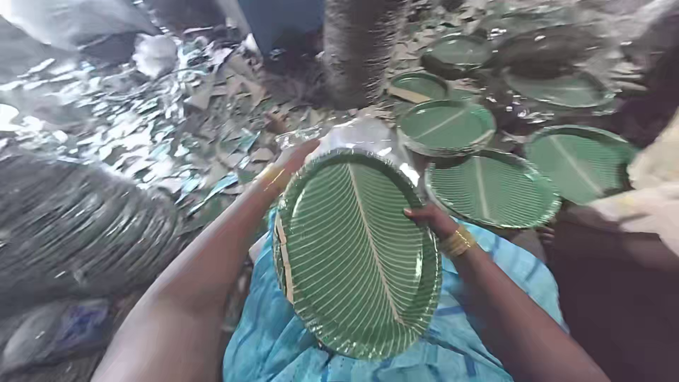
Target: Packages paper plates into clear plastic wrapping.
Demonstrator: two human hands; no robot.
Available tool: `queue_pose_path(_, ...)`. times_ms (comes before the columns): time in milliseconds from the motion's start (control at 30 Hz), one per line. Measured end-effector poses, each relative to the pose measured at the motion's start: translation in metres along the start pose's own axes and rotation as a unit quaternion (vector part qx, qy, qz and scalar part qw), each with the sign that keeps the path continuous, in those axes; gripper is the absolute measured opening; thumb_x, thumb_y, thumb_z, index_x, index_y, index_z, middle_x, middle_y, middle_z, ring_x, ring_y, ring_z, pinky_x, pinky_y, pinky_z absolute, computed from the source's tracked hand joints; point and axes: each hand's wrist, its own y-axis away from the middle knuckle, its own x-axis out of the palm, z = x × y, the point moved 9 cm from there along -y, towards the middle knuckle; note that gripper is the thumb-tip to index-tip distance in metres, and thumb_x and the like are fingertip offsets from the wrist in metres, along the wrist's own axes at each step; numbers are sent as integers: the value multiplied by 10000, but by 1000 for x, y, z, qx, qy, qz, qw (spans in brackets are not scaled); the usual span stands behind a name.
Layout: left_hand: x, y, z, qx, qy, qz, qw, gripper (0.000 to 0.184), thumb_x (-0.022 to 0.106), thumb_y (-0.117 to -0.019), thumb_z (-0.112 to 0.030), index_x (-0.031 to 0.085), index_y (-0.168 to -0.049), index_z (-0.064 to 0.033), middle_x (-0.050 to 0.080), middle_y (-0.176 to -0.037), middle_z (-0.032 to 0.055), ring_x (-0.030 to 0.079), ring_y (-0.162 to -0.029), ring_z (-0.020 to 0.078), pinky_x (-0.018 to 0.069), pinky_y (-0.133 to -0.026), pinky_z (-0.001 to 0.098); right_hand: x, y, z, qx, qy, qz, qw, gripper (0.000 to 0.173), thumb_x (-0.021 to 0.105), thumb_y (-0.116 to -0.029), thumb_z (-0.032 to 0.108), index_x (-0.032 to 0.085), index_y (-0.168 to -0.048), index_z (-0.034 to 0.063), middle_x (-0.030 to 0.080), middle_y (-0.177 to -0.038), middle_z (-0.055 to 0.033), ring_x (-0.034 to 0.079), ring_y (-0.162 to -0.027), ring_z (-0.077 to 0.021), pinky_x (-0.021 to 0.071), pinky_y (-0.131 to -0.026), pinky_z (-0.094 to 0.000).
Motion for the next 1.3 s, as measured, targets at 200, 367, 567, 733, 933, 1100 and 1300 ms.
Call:
queue_pose_path(200, 8, -25, 14, 74, -270, 44, 959, 914, 749, -823, 55, 304, -1611, -72, 283, -1679, 137, 383, -1487, 391, 332, -1176, 613, 31, -33, -74, 132, 156, 35, 978, 481, 661, -1009, 188, 487, -1396, -38, 635, -1206, -165, 638, -1025, -166, 526, -929, -353)
queue_pose_path(367, 30, -15, 44, 108, -302, 54, 946, 884, 752, -845, 30, 317, -1607, -73, 164, -1725, 52, 566, -1326, 401, 501, -981, 641, 20, -41, -52, 102, 380, 35, 919, 616, 712, -980, 350, 530, -1414, -48, 609, -1346, -272, 586, -1275, -360, 422, -1116, -516)
queue_pose_path(567, 40, -8, 69, 143, -299, 49, 942, 785, 689, -893, 35, 349, -1593, -62, 149, -1730, 31, 659, -1184, 406, 543, -878, 637, 48, -43, 35, -198, 536, -93, 815, 362, 624, -1023, 303, 717, -1263, 49, 565, -1423, -262, 541, -1314, -453, 442, -1069, -609)
queue_pose_path(733, 45, -3, 86, 150, -276, 28, 949, 786, 693, -896, 17, 350, -1597, -75, 173, -1725, 34, 719, -1031, 402, 565, -808, 626, 105, -94, 45, -319, 524, -37, 789, 242, 664, -961, 98, 792, -1166, 119, 493, -1509, -279, 442, -1409, -479, 371, -1091, -663)
queue_pose_path(933, 39, -1, 96, 207, -227, -22, 951, 703, 731, -880, 5, 453, -1525, -6, 288, -1683, 107, 709, -1067, 388, 573, -811, 589, 151, -113, 48, -478, 461, -14, 748, 252, 689, -867, 27, 827, -1048, 136, 512, -1512, -256, 397, -1441, -516, 358, -1074, -727)
queue_pose_path(1100, 46, -12, 102, 209, -242, -2, 948, 655, 715, -898, -1, 466, -1504, 25, 272, -1688, 116, 668, -1158, 423, 557, -857, 606, 133, -153, 51, -379, 576, -28, 724, 240, 662, -873, -65, 775, -1074, 3, 464, -1535, -292, 480, -1371, -527, 405, -1029, -724)
queue_pose_path(1300, 56, -4, 125, 181, -270, 37, 945, 585, 627, -914, 84, 494, -1480, 25, 318, -1667, 133, 706, -1067, 429, 565, -833, 598, 38, -157, 28, -240, 644, -65, 723, 243, 595, -911, -128, 726, -1110, -83, 571, -1375, -347, 571, -1221, -571, 485, -915, -704)
